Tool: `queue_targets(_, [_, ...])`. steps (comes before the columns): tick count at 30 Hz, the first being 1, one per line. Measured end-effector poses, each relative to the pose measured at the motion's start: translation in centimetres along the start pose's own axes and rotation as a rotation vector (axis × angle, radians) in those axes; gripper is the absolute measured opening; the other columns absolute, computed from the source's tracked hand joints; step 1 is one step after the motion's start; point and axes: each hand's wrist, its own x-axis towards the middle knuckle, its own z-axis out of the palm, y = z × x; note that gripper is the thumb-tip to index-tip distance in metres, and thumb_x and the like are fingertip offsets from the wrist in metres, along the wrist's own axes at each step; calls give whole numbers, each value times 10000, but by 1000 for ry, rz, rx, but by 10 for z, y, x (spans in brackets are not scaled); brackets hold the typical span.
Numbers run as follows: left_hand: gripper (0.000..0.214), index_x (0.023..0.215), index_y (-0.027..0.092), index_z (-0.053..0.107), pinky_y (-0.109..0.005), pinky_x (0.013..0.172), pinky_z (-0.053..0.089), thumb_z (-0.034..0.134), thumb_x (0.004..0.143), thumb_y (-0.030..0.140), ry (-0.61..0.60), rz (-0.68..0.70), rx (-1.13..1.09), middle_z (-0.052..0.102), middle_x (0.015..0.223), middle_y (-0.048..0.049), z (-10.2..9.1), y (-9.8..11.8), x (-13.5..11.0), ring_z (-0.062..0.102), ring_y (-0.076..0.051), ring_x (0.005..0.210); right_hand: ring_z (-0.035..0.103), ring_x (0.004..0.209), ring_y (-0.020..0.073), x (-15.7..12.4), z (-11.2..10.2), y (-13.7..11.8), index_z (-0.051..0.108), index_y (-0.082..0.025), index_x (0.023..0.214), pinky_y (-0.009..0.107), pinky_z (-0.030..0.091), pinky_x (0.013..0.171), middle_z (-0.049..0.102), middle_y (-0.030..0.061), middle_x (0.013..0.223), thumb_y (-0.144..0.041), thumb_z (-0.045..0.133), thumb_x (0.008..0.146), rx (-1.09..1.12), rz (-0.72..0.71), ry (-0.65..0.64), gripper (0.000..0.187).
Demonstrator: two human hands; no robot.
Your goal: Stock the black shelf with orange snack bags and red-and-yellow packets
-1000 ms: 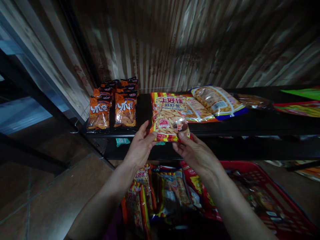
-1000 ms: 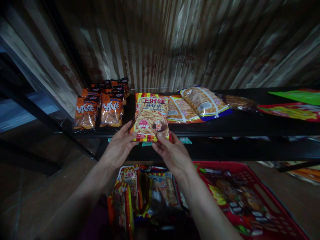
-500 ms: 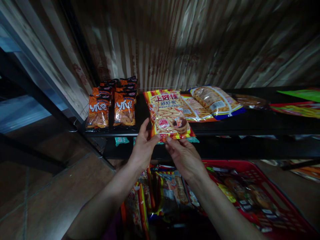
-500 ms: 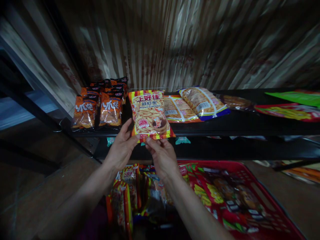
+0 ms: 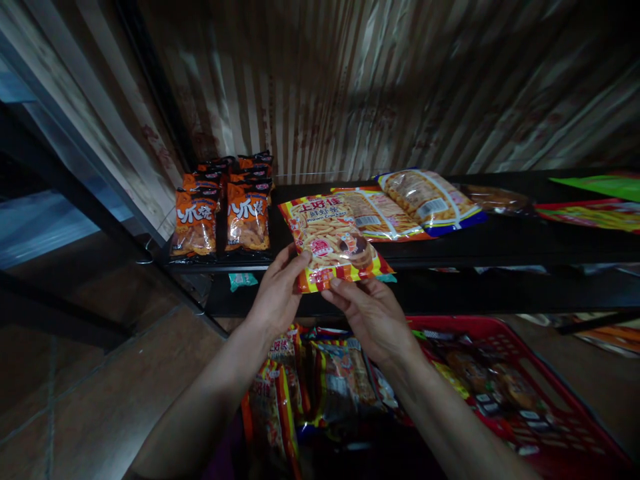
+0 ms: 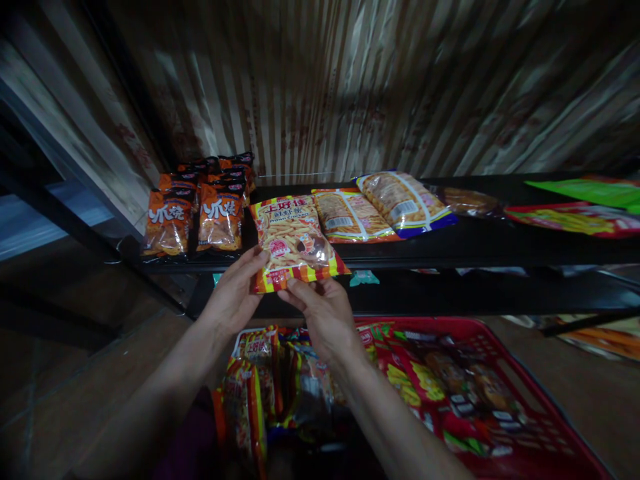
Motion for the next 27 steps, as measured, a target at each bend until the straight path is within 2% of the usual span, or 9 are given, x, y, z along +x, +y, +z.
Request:
queue_targets(5, [446, 1163, 163, 573, -340, 888, 523, 719, 742, 177, -44, 0, -2, 706, 1040, -70, -1, 2, 1, 677, -199, 934, 656, 742, 135, -5, -1, 2, 722, -195, 822, 251, 569, 663, 734, 10, 825, -292, 857, 552, -125, -12, -90, 317])
queue_targets(7, [467, 1170, 168, 565, -347, 878, 531, 721, 729, 153, -28, 0, -1, 711, 1031, -65, 0, 2, 2, 683, -200, 917, 651, 771, 138, -5, -4, 2, 713, -220, 848, 257, 567, 659, 729, 1, 873, -313, 851, 567, -112, -58, -41, 326])
queue_targets(10, [474, 1166, 174, 565, -349, 874, 532, 719, 719, 137, 1, 7, -3, 714, 1024, -60, 1, 2, 2, 683, -198, 915, 635, 732, 121, -1, -9, -3, 704, -250, 822, 251, 560, 620, 713, -26, 842, -363, 823, 612, -27, -163, 98, 266])
queue_targets(12, [480, 1162, 177, 568, -351, 867, 533, 724, 710, 134, 10, -4, 8, 714, 1023, -59, 1, 2, 2, 682, -198, 911, 633, 715, 113, 1, -12, -8, 713, -253, 834, 240, 550, 606, 715, -24, 839, -368, 814, 625, -18, -215, 135, 258])
queue_targets(15, [476, 1148, 181, 578, -345, 875, 523, 740, 702, 157, 5, 14, 35, 704, 1054, -60, -1, 3, 2, 671, -199, 944, 649, 754, 124, 4, -16, -15, 730, -244, 848, 241, 547, 629, 732, -6, 886, -341, 823, 600, -47, -238, 129, 282])
queue_targets(20, [473, 1113, 193, 606, -346, 890, 508, 786, 683, 275, 20, 167, 53, 697, 1067, -56, -3, 11, 5, 655, -206, 978, 665, 724, 161, 6, -26, -29, 738, -219, 716, 264, 538, 617, 740, 18, 786, -288, 813, 538, -63, -180, 98, 205])
queue_targets(24, [433, 1039, 146, 646, -340, 870, 516, 800, 661, 289, 33, 179, 7, 717, 1002, -83, -7, 19, 10, 660, -226, 964, 673, 752, 171, 6, -34, -44, 758, -223, 770, 273, 532, 663, 749, 22, 820, -243, 779, 542, -143, -233, 95, 230])
queue_targets(27, [350, 945, 138, 677, -299, 806, 534, 802, 653, 285, 20, 175, 37, 727, 920, -61, -13, 26, 14, 675, -191, 864, 679, 776, 174, 5, -42, -57, 762, -236, 787, 285, 530, 716, 752, 10, 832, -226, 761, 556, -225, -273, 69, 231])
